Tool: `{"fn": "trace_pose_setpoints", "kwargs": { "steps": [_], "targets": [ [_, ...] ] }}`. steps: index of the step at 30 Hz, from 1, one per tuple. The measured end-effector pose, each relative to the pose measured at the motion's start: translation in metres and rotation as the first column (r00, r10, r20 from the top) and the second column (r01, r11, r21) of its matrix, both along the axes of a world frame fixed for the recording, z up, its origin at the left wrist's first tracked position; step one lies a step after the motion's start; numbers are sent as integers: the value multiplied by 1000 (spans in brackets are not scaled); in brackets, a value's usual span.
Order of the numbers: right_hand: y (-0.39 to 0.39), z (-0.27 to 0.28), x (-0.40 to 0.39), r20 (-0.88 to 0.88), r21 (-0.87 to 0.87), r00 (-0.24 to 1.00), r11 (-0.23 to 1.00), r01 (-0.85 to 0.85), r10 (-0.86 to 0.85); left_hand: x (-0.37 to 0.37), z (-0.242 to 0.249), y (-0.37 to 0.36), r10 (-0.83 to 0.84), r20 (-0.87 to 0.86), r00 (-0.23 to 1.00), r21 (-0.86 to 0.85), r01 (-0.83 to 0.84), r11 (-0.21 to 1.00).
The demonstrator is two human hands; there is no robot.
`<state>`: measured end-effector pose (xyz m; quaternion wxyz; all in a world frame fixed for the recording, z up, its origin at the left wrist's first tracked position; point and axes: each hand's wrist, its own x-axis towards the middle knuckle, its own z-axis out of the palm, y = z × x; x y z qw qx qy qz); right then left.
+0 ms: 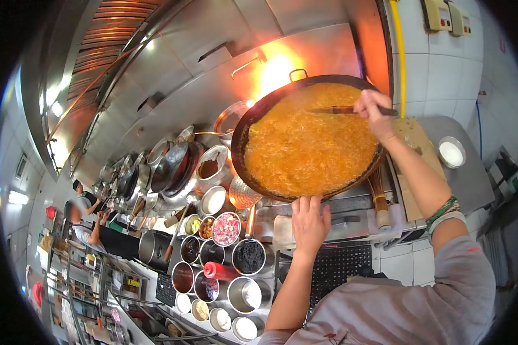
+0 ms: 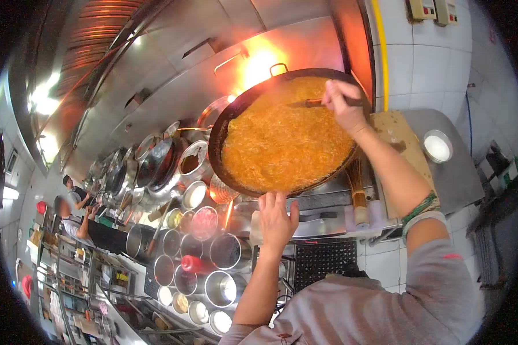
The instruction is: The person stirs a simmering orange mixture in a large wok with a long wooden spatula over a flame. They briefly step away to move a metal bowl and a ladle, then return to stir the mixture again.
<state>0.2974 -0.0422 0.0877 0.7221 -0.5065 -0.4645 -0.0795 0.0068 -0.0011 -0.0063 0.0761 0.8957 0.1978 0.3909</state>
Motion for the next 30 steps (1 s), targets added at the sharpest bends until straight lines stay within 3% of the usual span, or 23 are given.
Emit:
{"fn": "trace_pose_setpoints", "kwargs": {
  "steps": [7,21,24,26,27,28,29,30],
  "targets": [
    [-50,42,39,15,76,972,969,-236,236,2,1,-1,21,-8,1000,-2,-21,1000],
    [-144,150,86,-103,12,930,935,-353,352,11,0,-7,128,-36,991,32,-127,991],
    [-168,146,160,-111,-32,917,920,-390,384,11,5,-8,111,-18,994,-2,-112,994],
    [-172,166,152,-75,-99,864,858,-504,498,9,7,-10,115,-23,993,-40,-116,992],
    [-179,198,115,-63,-182,768,750,-637,637,8,8,-12,113,-15,994,-30,-113,993],
    [-185,212,133,-341,51,793,852,-520,505,6,11,-13,109,-7,994,-20,-109,994],
    [-190,220,164,-611,214,696,925,-313,377,4,13,-15,106,5,994,-9,-106,994],
    [-183,218,162,-635,230,678,928,-292,371,1,15,-17,106,-56,993,-52,-109,993]
  ]
}}
